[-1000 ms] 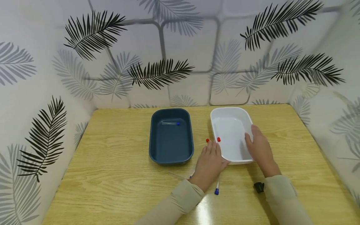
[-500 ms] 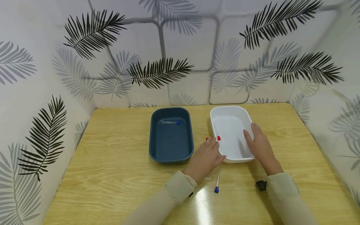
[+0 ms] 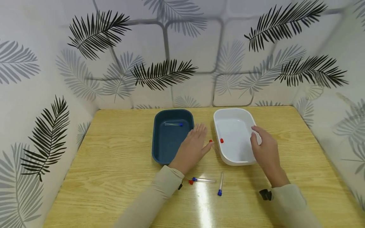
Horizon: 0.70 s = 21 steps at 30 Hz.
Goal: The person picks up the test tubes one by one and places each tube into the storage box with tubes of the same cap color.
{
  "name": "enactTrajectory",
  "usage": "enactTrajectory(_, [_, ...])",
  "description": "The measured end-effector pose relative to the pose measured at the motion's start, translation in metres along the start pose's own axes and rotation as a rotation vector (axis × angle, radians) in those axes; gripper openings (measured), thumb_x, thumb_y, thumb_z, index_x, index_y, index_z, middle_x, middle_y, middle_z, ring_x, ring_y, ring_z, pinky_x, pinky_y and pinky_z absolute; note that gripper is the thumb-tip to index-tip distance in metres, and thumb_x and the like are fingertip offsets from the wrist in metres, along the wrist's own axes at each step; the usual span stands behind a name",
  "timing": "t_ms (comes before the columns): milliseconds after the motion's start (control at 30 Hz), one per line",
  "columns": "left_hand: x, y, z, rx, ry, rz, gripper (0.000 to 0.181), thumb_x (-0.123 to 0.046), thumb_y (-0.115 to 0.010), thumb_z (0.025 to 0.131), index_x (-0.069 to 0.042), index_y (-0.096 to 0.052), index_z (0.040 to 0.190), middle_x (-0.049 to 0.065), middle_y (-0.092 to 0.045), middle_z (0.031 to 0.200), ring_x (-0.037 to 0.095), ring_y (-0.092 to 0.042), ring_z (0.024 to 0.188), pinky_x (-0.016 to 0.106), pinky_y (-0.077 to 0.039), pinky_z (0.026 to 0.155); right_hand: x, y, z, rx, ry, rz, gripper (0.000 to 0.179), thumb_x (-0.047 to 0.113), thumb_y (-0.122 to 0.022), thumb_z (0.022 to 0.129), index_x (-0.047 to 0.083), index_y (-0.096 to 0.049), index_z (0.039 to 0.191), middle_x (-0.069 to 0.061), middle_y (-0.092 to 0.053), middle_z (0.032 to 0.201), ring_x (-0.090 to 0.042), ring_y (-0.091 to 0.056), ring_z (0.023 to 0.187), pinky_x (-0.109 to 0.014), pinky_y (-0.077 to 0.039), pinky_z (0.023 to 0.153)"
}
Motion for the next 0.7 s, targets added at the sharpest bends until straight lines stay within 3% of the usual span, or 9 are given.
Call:
enactTrajectory(133, [0.025, 0.007, -0.009, -0.028, 0.047, 0.031, 0.069, -0.051, -0.035, 0.097, -0.002, -0.027, 0.146, 0.015, -0.021, 0.151, 0.027, -0.013, 0.14, 0.042, -0.021, 0.11, 0.02, 0.001, -0.01, 0.022, 0.085, 0.012, 0.024, 0.012, -0.056, 0.091, 0.002, -0.065, 0.111, -0.016, -0.065, 0.109, -0.032, -0.059, 0.104, -0.048, -0.047, 0.085])
enactTrajectory(433, [0.079, 0.024, -0.038, -0.129, 0.17, 0.057, 0.089, -0.066, -0.032, 0.09, -0.003, -0.011, 0.149, 0.016, -0.006, 0.154, 0.028, 0.002, 0.141, 0.046, -0.015, 0.111, 0.05, -0.013, -0.041, 0.208, 0.276, 0.059, 0.024, 0.01, -0.06, 0.088, 0.007, -0.065, 0.111, -0.006, -0.064, 0.106, -0.022, -0.058, 0.1, -0.039, -0.049, 0.08])
enactTrajectory(567, [0.093, 0.026, -0.055, -0.125, 0.217, 0.056, 0.097, -0.072, -0.033, 0.086, -0.005, -0.004, 0.149, 0.013, 0.001, 0.155, 0.025, 0.011, 0.139, 0.047, -0.011, 0.111, 0.059, -0.023, -0.055, 0.235, 0.354, 0.096, 0.023, 0.009, -0.059, 0.087, 0.007, -0.066, 0.108, -0.004, -0.063, 0.102, -0.019, -0.057, 0.096, -0.034, -0.051, 0.073])
enactTrajectory(700, [0.099, 0.023, -0.071, -0.068, 0.235, 0.05, 0.105, -0.078, -0.034, 0.08, -0.008, 0.002, 0.149, 0.009, 0.01, 0.154, 0.026, 0.013, 0.139, 0.051, -0.013, 0.11, 0.066, -0.032, -0.065, 0.262, 0.427, 0.122, 0.023, 0.007, -0.06, 0.085, 0.007, -0.066, 0.107, -0.002, -0.063, 0.1, -0.016, -0.057, 0.093, -0.028, -0.05, 0.072])
Point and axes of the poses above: each hand's wrist, its own z-axis towards the middle knuckle, its own y-axis out of the back of the hand, x = y × z, the point moved 1 cm from there along z, towards the middle knuckle
